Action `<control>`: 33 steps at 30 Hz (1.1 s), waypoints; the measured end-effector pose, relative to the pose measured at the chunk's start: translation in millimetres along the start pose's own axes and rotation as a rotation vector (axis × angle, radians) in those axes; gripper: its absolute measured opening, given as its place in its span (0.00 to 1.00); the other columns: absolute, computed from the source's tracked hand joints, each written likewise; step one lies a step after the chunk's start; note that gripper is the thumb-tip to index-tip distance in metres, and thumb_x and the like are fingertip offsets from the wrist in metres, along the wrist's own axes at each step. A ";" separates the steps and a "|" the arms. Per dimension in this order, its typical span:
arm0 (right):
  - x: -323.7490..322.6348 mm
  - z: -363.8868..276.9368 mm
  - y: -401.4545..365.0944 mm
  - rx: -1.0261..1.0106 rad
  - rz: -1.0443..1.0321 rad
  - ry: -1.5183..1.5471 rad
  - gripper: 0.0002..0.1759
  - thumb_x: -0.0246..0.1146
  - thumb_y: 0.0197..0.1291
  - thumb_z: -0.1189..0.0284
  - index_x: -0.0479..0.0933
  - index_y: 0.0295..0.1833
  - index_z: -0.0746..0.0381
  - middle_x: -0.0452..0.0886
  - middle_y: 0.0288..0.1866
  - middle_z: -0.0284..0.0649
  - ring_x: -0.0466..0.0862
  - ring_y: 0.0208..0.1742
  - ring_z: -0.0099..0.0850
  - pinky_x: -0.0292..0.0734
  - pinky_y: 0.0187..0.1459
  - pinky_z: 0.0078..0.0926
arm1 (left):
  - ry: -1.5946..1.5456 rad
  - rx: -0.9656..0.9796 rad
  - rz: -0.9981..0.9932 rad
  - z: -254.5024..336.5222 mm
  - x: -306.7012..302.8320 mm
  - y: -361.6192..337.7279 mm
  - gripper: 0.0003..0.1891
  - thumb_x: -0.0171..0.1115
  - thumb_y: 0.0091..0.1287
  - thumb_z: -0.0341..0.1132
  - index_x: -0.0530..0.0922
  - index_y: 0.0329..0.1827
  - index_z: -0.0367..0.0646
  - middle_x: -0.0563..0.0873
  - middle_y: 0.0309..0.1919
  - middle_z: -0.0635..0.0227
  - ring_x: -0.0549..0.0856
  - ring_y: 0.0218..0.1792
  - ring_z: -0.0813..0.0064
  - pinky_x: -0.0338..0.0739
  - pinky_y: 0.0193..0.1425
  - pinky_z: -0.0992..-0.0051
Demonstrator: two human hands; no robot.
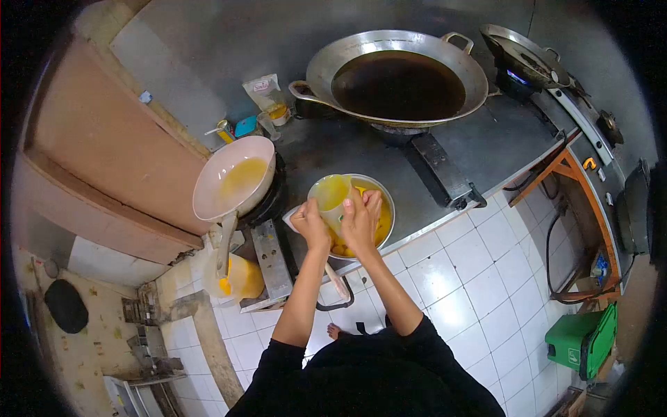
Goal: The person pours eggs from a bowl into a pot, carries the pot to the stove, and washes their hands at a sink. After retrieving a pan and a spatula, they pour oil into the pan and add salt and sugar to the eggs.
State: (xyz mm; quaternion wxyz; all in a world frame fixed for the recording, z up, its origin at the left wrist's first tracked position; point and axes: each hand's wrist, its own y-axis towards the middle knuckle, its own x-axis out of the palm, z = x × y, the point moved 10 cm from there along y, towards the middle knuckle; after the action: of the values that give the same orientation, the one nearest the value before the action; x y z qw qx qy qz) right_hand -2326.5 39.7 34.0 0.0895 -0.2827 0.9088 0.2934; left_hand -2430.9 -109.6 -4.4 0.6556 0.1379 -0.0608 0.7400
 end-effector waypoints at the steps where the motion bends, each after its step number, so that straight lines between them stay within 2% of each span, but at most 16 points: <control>1: 1.5 7.1 3.0 0.029 -0.021 0.053 0.29 0.43 0.65 0.50 0.75 0.50 0.64 0.60 0.38 0.47 0.63 0.44 0.43 0.58 0.49 0.43 | -0.006 0.009 -0.038 1.3 4.2 -1.8 0.19 0.57 0.57 0.27 0.63 0.09 0.44 0.67 0.12 0.81 0.62 0.17 0.89 0.51 0.20 0.79; 5: -0.1 10.0 15.2 -0.019 -0.083 0.046 0.32 0.42 0.64 0.47 0.75 0.46 0.66 0.60 0.40 0.47 0.63 0.45 0.43 0.58 0.48 0.43 | -0.077 -0.081 -0.041 -6.9 8.1 -0.6 0.17 0.56 0.57 0.25 0.65 0.10 0.43 0.68 0.14 0.82 0.63 0.18 0.90 0.53 0.21 0.81; 7: -0.9 9.7 14.1 -0.018 -0.091 0.010 0.35 0.37 0.64 0.45 0.74 0.41 0.68 0.59 0.39 0.47 0.62 0.45 0.42 0.58 0.50 0.38 | -0.102 -0.009 -0.136 -8.1 13.1 5.6 0.14 0.56 0.58 0.25 0.70 0.13 0.40 0.72 0.16 0.81 0.66 0.19 0.89 0.57 0.22 0.82; 11: -8.7 5.5 -1.9 -0.073 -0.073 -0.086 0.37 0.37 0.63 0.42 0.74 0.42 0.68 0.59 0.39 0.46 0.63 0.46 0.42 0.58 0.50 0.39 | -0.084 0.007 -0.003 -2.3 10.3 4.0 0.11 0.56 0.59 0.26 0.74 0.17 0.36 0.74 0.18 0.80 0.69 0.21 0.88 0.61 0.24 0.82; 13: -7.0 10.4 -7.0 -0.066 -0.124 -0.173 0.36 0.47 0.58 0.41 0.75 0.47 0.65 0.62 0.41 0.46 0.64 0.46 0.42 0.59 0.48 0.43 | -0.052 0.016 0.034 -0.2 9.3 5.1 0.10 0.56 0.59 0.26 0.76 0.19 0.34 0.77 0.19 0.77 0.71 0.22 0.87 0.64 0.25 0.82; 14: -10.8 14.8 -12.1 -0.066 -0.128 -0.174 0.36 0.47 0.58 0.41 0.75 0.47 0.65 0.62 0.41 0.46 0.64 0.46 0.42 0.59 0.48 0.43 | -0.052 0.014 0.039 0.5 8.3 5.0 0.10 0.56 0.59 0.26 0.76 0.19 0.34 0.77 0.19 0.77 0.71 0.22 0.87 0.64 0.25 0.82; 16: -0.3 27.4 -25.9 -0.132 -0.331 -0.405 0.37 0.51 0.56 0.41 0.76 0.51 0.65 0.66 0.47 0.47 0.65 0.50 0.43 0.60 0.50 0.42 | -0.114 -0.008 0.056 1.8 6.4 10.5 0.10 0.57 0.59 0.27 0.76 0.20 0.33 0.79 0.20 0.74 0.73 0.22 0.86 0.66 0.26 0.82; 17: -5.9 33.8 -33.8 -0.137 -0.332 -0.403 0.37 0.51 0.56 0.41 0.76 0.51 0.65 0.66 0.47 0.47 0.65 0.50 0.43 0.60 0.50 0.42 | -0.116 -0.004 0.060 4.3 5.3 16.3 0.10 0.57 0.59 0.27 0.76 0.20 0.33 0.79 0.20 0.74 0.73 0.22 0.86 0.66 0.26 0.82; 19: -9.1 45.2 -60.8 -0.200 -0.442 -0.525 0.38 0.55 0.53 0.41 0.76 0.53 0.65 0.67 0.54 0.47 0.66 0.53 0.44 0.61 0.51 0.42 | -0.164 -0.077 0.049 -0.1 1.7 27.8 0.08 0.58 0.59 0.30 0.76 0.22 0.38 0.79 0.23 0.72 0.76 0.23 0.82 0.68 0.26 0.80; 21: -21.6 50.6 -72.6 -0.166 -0.492 -0.508 0.40 0.55 0.51 0.39 0.76 0.56 0.62 0.67 0.57 0.46 0.65 0.56 0.45 0.61 0.53 0.44 | -0.164 -0.086 0.025 0.2 1.9 32.7 0.08 0.58 0.59 0.31 0.76 0.22 0.38 0.79 0.23 0.72 0.76 0.23 0.82 0.68 0.26 0.81; 23: -29.3 48.0 -87.9 -0.309 -0.538 -0.592 0.38 0.58 0.50 0.39 0.73 0.61 0.53 0.66 0.57 0.46 0.65 0.57 0.47 0.60 0.54 0.49 | -0.158 -0.096 -0.008 -3.6 -0.1 36.2 0.08 0.58 0.59 0.31 0.76 0.23 0.38 0.79 0.23 0.73 0.77 0.23 0.82 0.68 0.26 0.81; 24: -32.7 55.3 -91.6 -0.299 -0.569 -0.588 0.38 0.58 0.49 0.38 0.70 0.64 0.44 0.65 0.58 0.46 0.65 0.58 0.49 0.59 0.55 0.52 | -0.145 -0.094 -0.035 -7.0 0.5 38.9 0.08 0.58 0.59 0.31 0.75 0.22 0.39 0.79 0.23 0.73 0.77 0.23 0.83 0.68 0.26 0.81; 28: -59.0 55.2 -93.7 -0.363 -0.552 -0.694 0.37 0.59 0.50 0.40 0.66 0.67 0.36 0.65 0.58 0.45 0.66 0.56 0.50 0.60 0.52 0.49 | -0.085 -0.075 -0.078 -11.1 -0.9 38.4 0.09 0.58 0.59 0.31 0.75 0.21 0.40 0.79 0.22 0.73 0.75 0.21 0.84 0.66 0.24 0.82; 31: -75.4 45.8 -91.1 -0.369 -0.579 -0.728 0.36 0.56 0.52 0.39 0.67 0.66 0.40 0.68 0.57 0.45 0.69 0.54 0.49 0.64 0.51 0.49 | -0.140 -0.110 -0.062 -6.2 2.5 34.2 0.09 0.57 0.59 0.31 0.74 0.22 0.40 0.78 0.22 0.74 0.73 0.19 0.85 0.64 0.22 0.82; 33: -78.5 39.3 -87.6 -0.395 -0.570 -0.710 0.35 0.56 0.54 0.40 0.67 0.66 0.41 0.67 0.57 0.45 0.68 0.54 0.48 0.62 0.50 0.48 | -0.189 -0.144 -0.034 -9.2 0.3 39.7 0.10 0.58 0.59 0.32 0.74 0.21 0.40 0.78 0.20 0.74 0.73 0.18 0.85 0.63 0.21 0.82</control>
State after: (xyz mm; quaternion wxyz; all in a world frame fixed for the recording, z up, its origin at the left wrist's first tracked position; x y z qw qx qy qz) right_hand -2212.4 40.4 -14.3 0.4151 -0.4141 0.6358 0.5019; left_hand -2471.3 -112.1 -9.5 0.6675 0.1605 -0.1729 0.7062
